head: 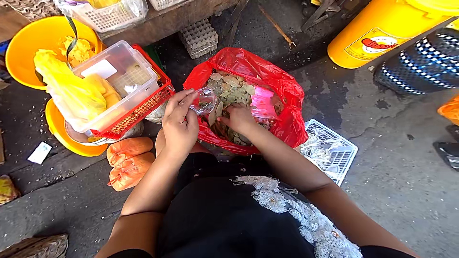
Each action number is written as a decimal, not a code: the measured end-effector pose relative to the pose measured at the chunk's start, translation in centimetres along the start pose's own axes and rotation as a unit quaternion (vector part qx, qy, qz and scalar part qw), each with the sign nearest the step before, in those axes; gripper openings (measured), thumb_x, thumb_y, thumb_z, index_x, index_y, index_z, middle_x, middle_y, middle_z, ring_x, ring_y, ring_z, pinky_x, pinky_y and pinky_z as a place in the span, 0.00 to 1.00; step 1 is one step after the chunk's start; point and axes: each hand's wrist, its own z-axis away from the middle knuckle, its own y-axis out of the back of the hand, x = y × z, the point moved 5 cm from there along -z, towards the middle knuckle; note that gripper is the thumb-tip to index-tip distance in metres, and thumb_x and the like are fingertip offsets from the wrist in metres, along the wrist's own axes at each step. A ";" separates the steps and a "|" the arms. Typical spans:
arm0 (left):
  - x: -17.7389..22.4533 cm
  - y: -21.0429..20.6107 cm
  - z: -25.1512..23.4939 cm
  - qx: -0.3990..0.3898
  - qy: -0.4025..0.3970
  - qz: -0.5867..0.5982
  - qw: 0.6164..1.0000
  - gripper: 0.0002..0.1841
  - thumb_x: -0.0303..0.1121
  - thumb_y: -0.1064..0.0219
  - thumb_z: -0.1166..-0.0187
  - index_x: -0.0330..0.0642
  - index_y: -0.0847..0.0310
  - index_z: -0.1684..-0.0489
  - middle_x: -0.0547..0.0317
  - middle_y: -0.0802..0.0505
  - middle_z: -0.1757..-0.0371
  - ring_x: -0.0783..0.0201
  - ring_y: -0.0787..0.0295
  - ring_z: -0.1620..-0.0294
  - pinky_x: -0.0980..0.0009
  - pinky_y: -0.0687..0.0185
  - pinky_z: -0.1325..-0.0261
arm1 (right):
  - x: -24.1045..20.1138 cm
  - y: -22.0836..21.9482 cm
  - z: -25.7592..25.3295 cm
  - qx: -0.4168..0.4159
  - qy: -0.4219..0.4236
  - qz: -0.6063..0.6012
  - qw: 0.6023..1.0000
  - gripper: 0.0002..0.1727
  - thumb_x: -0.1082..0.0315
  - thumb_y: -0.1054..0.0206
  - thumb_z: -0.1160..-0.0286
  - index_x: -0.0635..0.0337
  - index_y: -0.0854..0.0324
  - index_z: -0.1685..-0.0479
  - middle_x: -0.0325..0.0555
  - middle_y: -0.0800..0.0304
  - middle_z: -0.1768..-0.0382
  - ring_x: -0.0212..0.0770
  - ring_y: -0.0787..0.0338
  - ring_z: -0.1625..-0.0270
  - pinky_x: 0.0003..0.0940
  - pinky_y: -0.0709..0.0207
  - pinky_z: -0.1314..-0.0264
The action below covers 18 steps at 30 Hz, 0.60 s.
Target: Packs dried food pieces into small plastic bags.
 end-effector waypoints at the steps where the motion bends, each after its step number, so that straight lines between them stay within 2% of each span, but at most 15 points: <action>1: 0.2 -0.1 -0.1 -0.007 0.000 -0.002 1.000 0.16 0.15 0.45 0.23 0.27 0.10 0.48 0.40 0.08 0.39 0.61 0.13 0.34 0.75 0.22 0.29 | 0.3 -0.1 0.1 -0.007 -0.008 -0.001 1.000 0.33 0.44 0.29 0.23 0.67 0.16 0.35 0.67 0.15 0.33 0.70 0.23 0.24 0.73 0.37 0.22; 3: 0.4 -0.2 -0.2 -0.018 -0.001 -0.010 1.000 0.17 0.15 0.46 0.23 0.27 0.10 0.47 0.40 0.09 0.38 0.61 0.14 0.33 0.75 0.23 0.28 | 1.1 -0.1 0.2 -0.013 -0.019 -0.012 1.000 0.33 0.45 0.32 0.19 0.65 0.19 0.28 0.67 0.16 0.32 0.69 0.23 0.23 0.72 0.37 0.20; 6: 0.3 0.1 -0.3 -0.020 -0.001 -0.018 1.000 0.17 0.15 0.46 0.23 0.28 0.10 0.47 0.41 0.08 0.38 0.61 0.14 0.32 0.75 0.23 0.28 | 0.9 0.1 1.5 0.018 -0.009 -0.051 0.999 0.20 0.56 0.34 0.15 0.64 0.12 0.39 0.64 0.11 0.40 0.66 0.16 0.31 0.67 0.27 0.27; 8: 0.2 0.0 -0.2 -0.023 0.004 -0.018 1.000 0.17 0.16 0.46 0.22 0.29 0.10 0.46 0.42 0.09 0.38 0.61 0.14 0.32 0.74 0.22 0.28 | -0.1 -0.3 2.8 -0.008 -0.003 -0.059 0.998 0.17 0.58 0.35 0.14 0.62 0.11 0.44 0.60 0.09 0.45 0.62 0.12 0.35 0.64 0.22 0.30; 9: 0.2 -0.1 -0.1 -0.025 0.005 -0.016 1.000 0.17 0.16 0.46 0.22 0.29 0.10 0.46 0.41 0.09 0.38 0.61 0.14 0.32 0.74 0.22 0.28 | -0.6 -0.9 3.4 -0.050 -0.002 -0.058 0.997 0.19 0.56 0.35 0.15 0.62 0.11 0.43 0.60 0.09 0.43 0.62 0.12 0.35 0.64 0.23 0.30; 11: 0.2 -0.5 0.0 -0.034 0.005 -0.012 0.999 0.17 0.16 0.46 0.23 0.28 0.10 0.46 0.41 0.09 0.38 0.61 0.14 0.32 0.74 0.23 0.28 | -1.2 -2.2 3.8 -0.142 -0.025 -0.034 0.989 0.26 0.50 0.34 0.17 0.62 0.16 0.33 0.63 0.13 0.35 0.64 0.16 0.30 0.66 0.26 0.28; 12: 0.4 -0.7 0.1 -0.038 0.004 -0.009 0.999 0.17 0.16 0.46 0.23 0.28 0.10 0.46 0.40 0.09 0.38 0.61 0.14 0.32 0.75 0.23 0.28 | -1.3 -2.6 3.7 -0.168 -0.043 -0.016 0.985 0.30 0.49 0.33 0.18 0.63 0.19 0.28 0.66 0.18 0.30 0.66 0.19 0.26 0.67 0.27 0.26; 14: 0.7 -0.9 0.1 -0.044 -0.002 -0.008 0.999 0.17 0.16 0.45 0.23 0.28 0.10 0.46 0.40 0.09 0.38 0.61 0.14 0.32 0.75 0.24 0.27 | -1.5 -2.9 3.3 -0.165 -0.064 0.004 0.984 0.32 0.49 0.28 0.22 0.64 0.20 0.27 0.69 0.24 0.25 0.70 0.22 0.24 0.69 0.28 0.27; 16: 0.9 -0.9 0.1 -0.052 -0.003 -0.011 0.999 0.17 0.16 0.45 0.23 0.29 0.10 0.45 0.41 0.09 0.38 0.61 0.14 0.32 0.74 0.24 0.26 | -2.4 -3.2 3.0 -0.146 -0.066 0.016 0.987 0.31 0.54 0.25 0.26 0.66 0.19 0.29 0.70 0.27 0.23 0.72 0.25 0.23 0.72 0.29 0.29; 18: 1.0 -0.9 0.1 -0.064 -0.006 -0.016 0.998 0.17 0.16 0.46 0.23 0.28 0.11 0.45 0.41 0.10 0.36 0.60 0.14 0.31 0.72 0.23 0.26 | -3.1 -4.2 2.6 -0.142 -0.070 0.036 0.987 0.30 0.64 0.24 0.29 0.68 0.21 0.27 0.70 0.32 0.20 0.73 0.28 0.21 0.73 0.30 0.30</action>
